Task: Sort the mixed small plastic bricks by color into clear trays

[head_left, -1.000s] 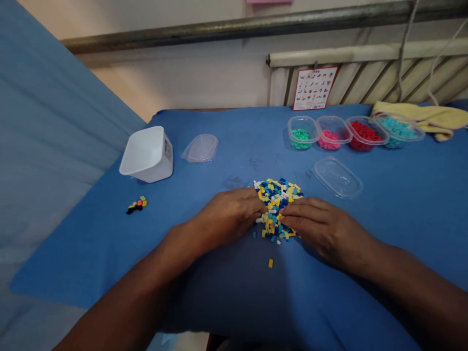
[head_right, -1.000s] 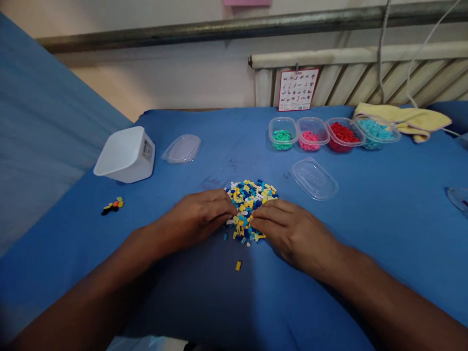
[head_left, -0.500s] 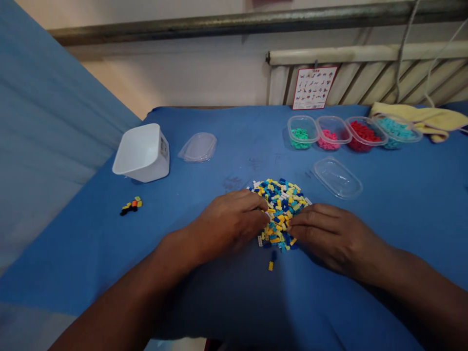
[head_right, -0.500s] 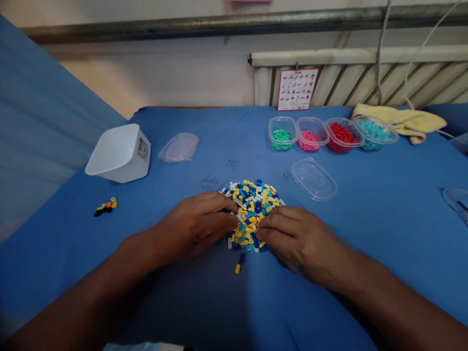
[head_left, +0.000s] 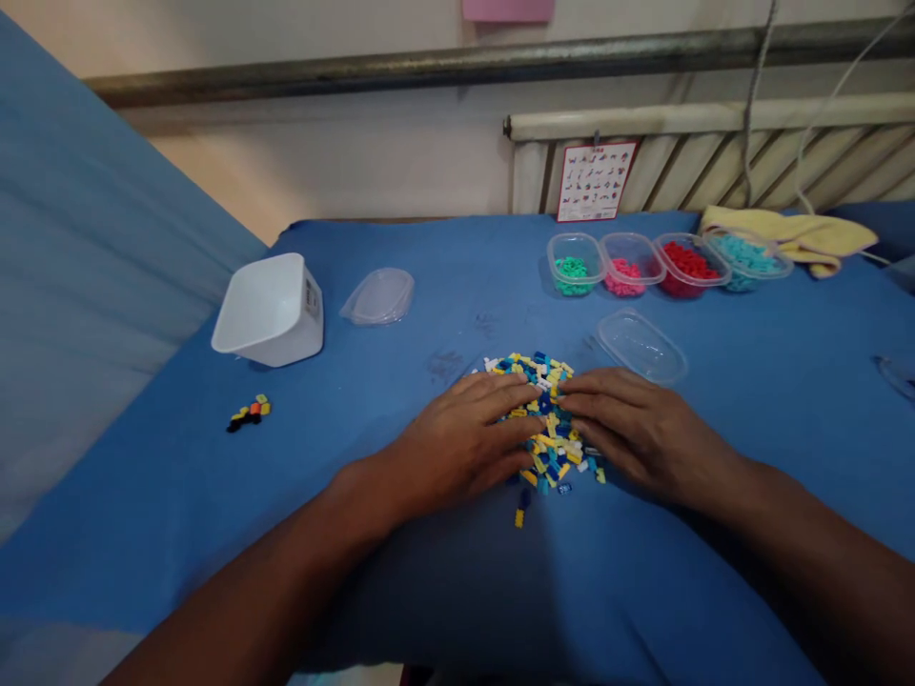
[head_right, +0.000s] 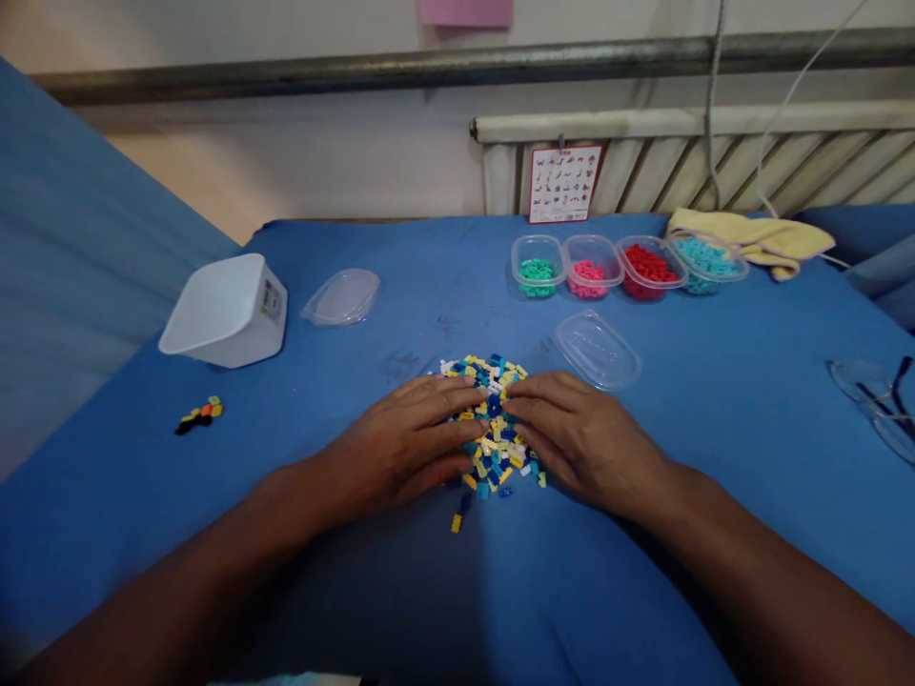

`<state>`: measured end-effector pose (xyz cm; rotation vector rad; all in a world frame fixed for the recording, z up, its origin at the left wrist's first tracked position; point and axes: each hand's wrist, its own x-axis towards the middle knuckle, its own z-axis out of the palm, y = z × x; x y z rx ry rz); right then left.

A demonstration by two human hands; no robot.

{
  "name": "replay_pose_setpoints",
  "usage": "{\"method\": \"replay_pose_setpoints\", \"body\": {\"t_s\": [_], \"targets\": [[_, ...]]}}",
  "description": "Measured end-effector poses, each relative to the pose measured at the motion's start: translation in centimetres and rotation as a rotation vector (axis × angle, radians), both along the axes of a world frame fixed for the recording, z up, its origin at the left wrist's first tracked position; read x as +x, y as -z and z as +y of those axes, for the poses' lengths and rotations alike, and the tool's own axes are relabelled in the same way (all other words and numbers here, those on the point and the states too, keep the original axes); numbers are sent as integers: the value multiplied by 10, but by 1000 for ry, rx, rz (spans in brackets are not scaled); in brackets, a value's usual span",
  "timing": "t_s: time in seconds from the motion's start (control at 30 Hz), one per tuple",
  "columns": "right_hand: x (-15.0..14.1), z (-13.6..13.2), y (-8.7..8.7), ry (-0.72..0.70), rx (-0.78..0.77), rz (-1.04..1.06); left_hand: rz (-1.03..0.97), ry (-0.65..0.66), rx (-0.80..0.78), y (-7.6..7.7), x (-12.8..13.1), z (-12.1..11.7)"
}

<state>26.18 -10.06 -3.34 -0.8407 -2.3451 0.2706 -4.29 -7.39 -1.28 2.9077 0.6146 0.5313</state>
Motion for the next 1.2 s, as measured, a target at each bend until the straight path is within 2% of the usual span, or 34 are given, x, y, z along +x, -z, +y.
{"method": "replay_pose_setpoints", "body": {"t_s": [0.17,0.3,0.47,0.73,0.83,1.0,1.1,1.2], "targets": [[2,4,2,-100,-2,27,-22,-135,23,8,-9,13],[2,0,1,-73,-24,-20,33,-234,-67,10,-10,11],[-5,-11,5,-123,-154,-174,180,-193,-250,9,-1,-1],[1,-32,-11,-192,-185,-304,270,-143,-328,-9,-1,-26],[-5,-44,-2,-163,-135,-280,270,-140,-313,-7,-2,-30],[-23,-54,14,-63,-81,-260,247,-193,-213,8,2,-28],[-19,-44,8,-100,-94,-236,258,-218,-188,8,6,-26],[-4,-24,-1,-76,-104,-172,239,-242,-139,0,6,-22]]}}
